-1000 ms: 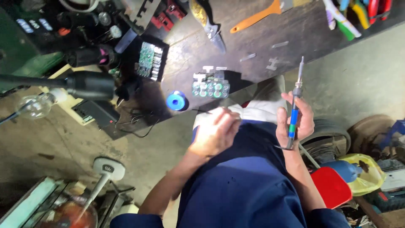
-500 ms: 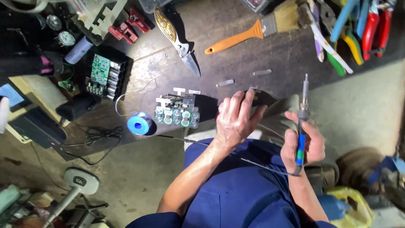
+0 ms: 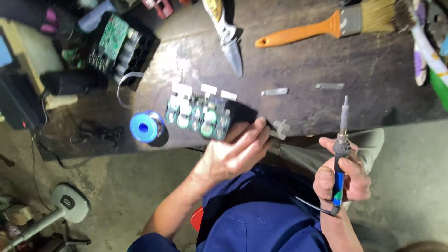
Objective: Soldering wires and components onto a lithium-ion battery pack and circuit board using a soldering iron.
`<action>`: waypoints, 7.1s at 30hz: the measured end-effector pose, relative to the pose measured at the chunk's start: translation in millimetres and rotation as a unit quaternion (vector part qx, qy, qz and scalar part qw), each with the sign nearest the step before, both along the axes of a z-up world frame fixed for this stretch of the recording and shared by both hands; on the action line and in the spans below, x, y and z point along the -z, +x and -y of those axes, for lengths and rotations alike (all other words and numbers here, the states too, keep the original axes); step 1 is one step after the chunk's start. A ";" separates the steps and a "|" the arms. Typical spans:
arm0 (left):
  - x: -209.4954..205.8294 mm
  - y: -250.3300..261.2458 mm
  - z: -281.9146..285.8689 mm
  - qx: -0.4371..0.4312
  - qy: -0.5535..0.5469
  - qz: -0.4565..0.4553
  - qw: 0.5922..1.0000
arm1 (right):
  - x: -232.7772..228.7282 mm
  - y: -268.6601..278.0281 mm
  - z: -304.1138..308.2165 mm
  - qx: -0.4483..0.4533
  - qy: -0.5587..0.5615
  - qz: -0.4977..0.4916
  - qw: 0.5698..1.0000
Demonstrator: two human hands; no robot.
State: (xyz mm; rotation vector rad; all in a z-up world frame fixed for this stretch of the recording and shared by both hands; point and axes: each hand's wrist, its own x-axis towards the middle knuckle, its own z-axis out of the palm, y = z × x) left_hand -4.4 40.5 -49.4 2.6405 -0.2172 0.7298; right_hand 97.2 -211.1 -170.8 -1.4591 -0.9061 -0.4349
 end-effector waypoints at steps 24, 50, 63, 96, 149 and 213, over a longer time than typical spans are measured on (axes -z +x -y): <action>3.4 -19.5 21.3 -0.194 -0.064 0.055 0.977 | -12.3 -23.4 25.3 -0.073 0.102 -0.065 0.990; -36.9 -101.3 -91.2 -0.437 -0.414 0.325 0.730 | 2.4 -25.4 33.9 -0.087 0.039 -0.105 0.990; 17.1 -62.2 34.4 -0.171 -0.343 0.166 0.909 | -76.6 -51.8 11.5 -0.073 -0.118 -0.237 0.962; 33.0 -68.6 20.2 -0.152 -0.320 0.173 0.919 | -78.3 -45.4 -34.8 -0.027 -0.163 -0.137 0.977; 32.2 -67.2 21.1 -0.184 -0.295 0.138 0.927 | -68.8 -48.1 -32.4 -0.002 -0.154 -0.133 0.979; -47.5 -105.5 -12.2 -0.362 -0.139 0.082 0.918 | -37.0 -21.3 -0.8 0.045 0.093 -0.097 0.990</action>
